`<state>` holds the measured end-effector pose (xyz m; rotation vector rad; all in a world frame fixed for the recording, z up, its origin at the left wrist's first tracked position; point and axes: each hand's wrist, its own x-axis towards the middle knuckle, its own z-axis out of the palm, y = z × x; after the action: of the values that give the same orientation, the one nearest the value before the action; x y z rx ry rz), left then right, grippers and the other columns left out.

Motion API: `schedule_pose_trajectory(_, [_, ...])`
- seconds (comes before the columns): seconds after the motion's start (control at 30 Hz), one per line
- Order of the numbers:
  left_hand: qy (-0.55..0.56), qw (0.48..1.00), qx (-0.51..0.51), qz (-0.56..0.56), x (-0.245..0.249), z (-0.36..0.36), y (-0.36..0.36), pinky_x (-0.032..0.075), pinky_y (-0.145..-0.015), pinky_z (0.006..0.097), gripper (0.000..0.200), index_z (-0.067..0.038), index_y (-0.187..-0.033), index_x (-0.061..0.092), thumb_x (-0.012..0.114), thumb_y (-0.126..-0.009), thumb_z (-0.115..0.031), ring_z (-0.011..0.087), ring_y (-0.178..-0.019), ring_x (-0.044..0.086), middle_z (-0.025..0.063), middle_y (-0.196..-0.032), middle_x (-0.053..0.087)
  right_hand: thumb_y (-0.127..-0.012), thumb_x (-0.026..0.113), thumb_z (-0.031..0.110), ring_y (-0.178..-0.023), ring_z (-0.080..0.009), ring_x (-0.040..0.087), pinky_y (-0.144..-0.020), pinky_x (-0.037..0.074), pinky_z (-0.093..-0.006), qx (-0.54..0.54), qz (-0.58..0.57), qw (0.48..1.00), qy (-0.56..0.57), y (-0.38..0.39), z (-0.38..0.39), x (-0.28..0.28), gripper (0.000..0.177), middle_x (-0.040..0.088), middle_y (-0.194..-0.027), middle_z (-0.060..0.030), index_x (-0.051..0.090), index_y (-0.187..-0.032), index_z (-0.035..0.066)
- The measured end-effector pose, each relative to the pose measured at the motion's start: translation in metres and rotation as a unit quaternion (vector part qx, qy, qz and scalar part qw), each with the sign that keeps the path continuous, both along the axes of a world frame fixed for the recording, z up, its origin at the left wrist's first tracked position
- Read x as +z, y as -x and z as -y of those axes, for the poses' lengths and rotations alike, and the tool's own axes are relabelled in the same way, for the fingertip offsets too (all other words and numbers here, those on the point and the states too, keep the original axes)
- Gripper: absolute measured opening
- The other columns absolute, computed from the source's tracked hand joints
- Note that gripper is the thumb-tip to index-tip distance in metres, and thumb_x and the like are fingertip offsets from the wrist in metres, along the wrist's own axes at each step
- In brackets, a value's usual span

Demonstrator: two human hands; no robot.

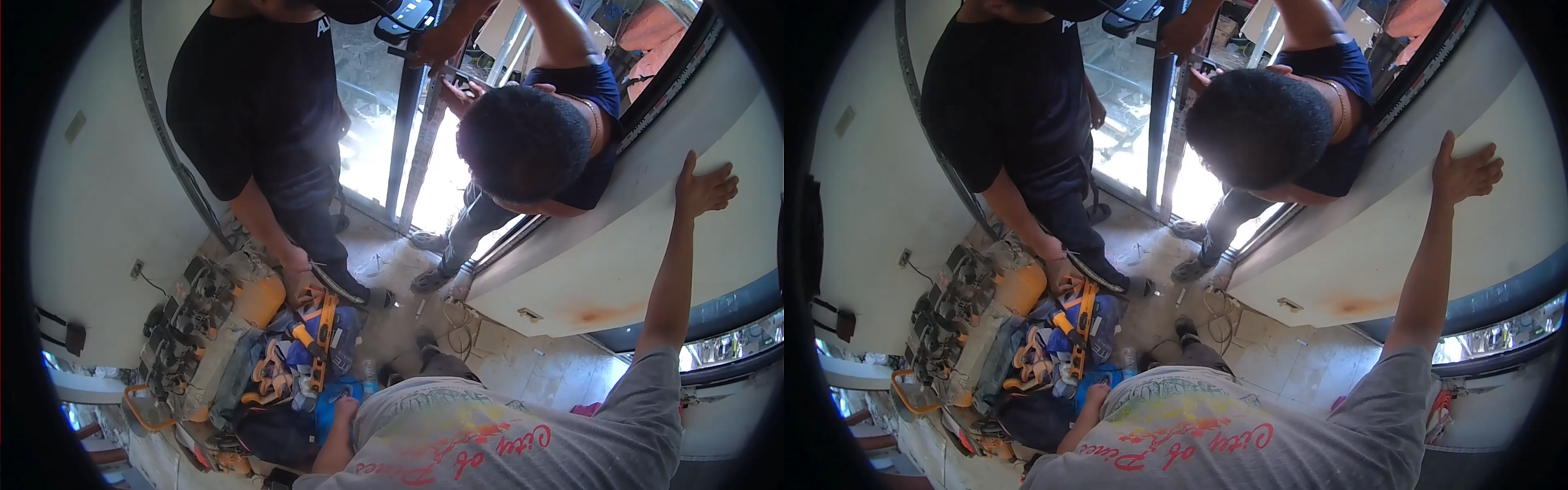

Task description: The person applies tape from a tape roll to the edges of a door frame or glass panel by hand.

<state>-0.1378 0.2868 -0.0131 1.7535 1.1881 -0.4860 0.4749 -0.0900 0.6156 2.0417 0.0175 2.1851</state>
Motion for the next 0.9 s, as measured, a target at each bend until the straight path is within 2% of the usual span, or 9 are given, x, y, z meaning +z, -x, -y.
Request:
schedule_pose_trajectory(0.17, [-0.006, 1.0, 0.002, -0.001, 0.008, 0.001, -0.003, 0.048, -0.076, 0.0398, 0.024, -0.005, -0.077, 0.069, 0.057, -0.069, -0.024, 0.0338, -0.081, 0.063, 0.0186, -0.082, 0.065, -0.076, 0.044, 0.071, -0.121, -0.0434, 0.021, -0.095, 0.021, -0.0567, 0.001, -0.003, 1.0, -0.001, -0.002, 0.002, -0.001, 0.091, 0.022, -0.131, -0.0268, 0.025, -0.134, 0.004])
schedule_pose_trajectory(0.23, [-0.015, 0.999, -0.04, 0.026, 0.004, 0.0, -0.003, 0.049, -0.075, 0.0394, 0.025, -0.005, -0.078, 0.069, 0.057, -0.068, -0.024, 0.0331, -0.08, 0.063, 0.0182, -0.081, 0.065, -0.076, 0.044, 0.072, -0.121, -0.0435, 0.02, -0.095, 0.02, -0.0568, 0.002, -0.005, 1.0, -0.002, -0.002, 0.001, -0.001, 0.091, 0.022, -0.132, -0.0271, 0.025, -0.135, 0.004])
schedule_pose_trajectory(0.33, [-0.001, 1.0, -0.024, 0.014, 0.015, 0.003, -0.007, 0.049, -0.074, 0.0394, 0.025, -0.005, -0.077, 0.07, 0.058, -0.067, -0.025, 0.033, -0.079, 0.063, 0.0181, -0.08, 0.065, -0.076, 0.043, 0.072, -0.122, -0.0437, 0.02, -0.095, 0.02, -0.0568, 0.007, 0.0, 1.0, 0.0, -0.003, 0.002, 0.0, 0.092, 0.022, -0.132, -0.0277, 0.025, -0.135, 0.004])
schedule_pose_trajectory(0.6, [-0.008, 0.999, -0.022, 0.036, -0.004, 0.003, 0.001, 0.049, -0.072, 0.0387, 0.025, -0.003, -0.076, 0.069, 0.059, -0.066, -0.024, 0.0312, -0.075, 0.064, 0.0183, -0.077, 0.065, -0.076, 0.045, 0.071, -0.121, -0.0441, 0.022, -0.094, 0.022, -0.0575, -0.004, -0.002, 1.0, 0.004, -0.002, 0.003, 0.0, 0.091, 0.025, -0.13, -0.0282, 0.025, -0.134, 0.003])
schedule_pose_trajectory(0.67, [-0.01, 0.999, -0.025, 0.023, 0.008, 0.003, -0.002, 0.049, -0.071, 0.0385, 0.025, -0.002, -0.076, 0.069, 0.059, -0.066, -0.023, 0.0308, -0.074, 0.064, 0.0186, -0.076, 0.065, -0.076, 0.046, 0.071, -0.121, -0.0441, 0.022, -0.093, 0.023, -0.0575, -0.005, -0.004, 1.0, 0.002, -0.001, 0.002, 0.0, 0.091, 0.025, -0.13, -0.0283, 0.026, -0.134, 0.003])
schedule_pose_trajectory(0.73, [0.018, 0.999, 0.031, 0.025, 0.024, 0.004, -0.005, 0.049, -0.067, 0.038, 0.025, -0.001, -0.075, 0.069, 0.059, -0.066, -0.022, 0.0301, -0.071, 0.065, 0.0189, -0.074, 0.065, -0.076, 0.046, 0.07, -0.12, -0.0441, 0.022, -0.093, 0.023, -0.0576, -0.006, -0.006, 1.0, 0.001, 0.0, 0.002, 0.0, 0.09, 0.026, -0.129, -0.0284, 0.026, -0.133, 0.003])
schedule_pose_trajectory(0.9, [0.002, 0.999, 0.0, 0.034, 0.027, 0.003, -0.003, 0.048, -0.064, 0.0374, 0.024, -0.001, -0.073, 0.068, 0.058, -0.066, -0.021, 0.0292, -0.068, 0.064, 0.0184, -0.071, 0.065, -0.077, 0.047, 0.069, -0.12, -0.0437, 0.023, -0.093, 0.023, -0.0574, -0.014, 0.0, 1.0, 0.007, -0.002, 0.003, -0.001, 0.089, 0.026, -0.129, -0.0291, 0.025, -0.133, 0.004])
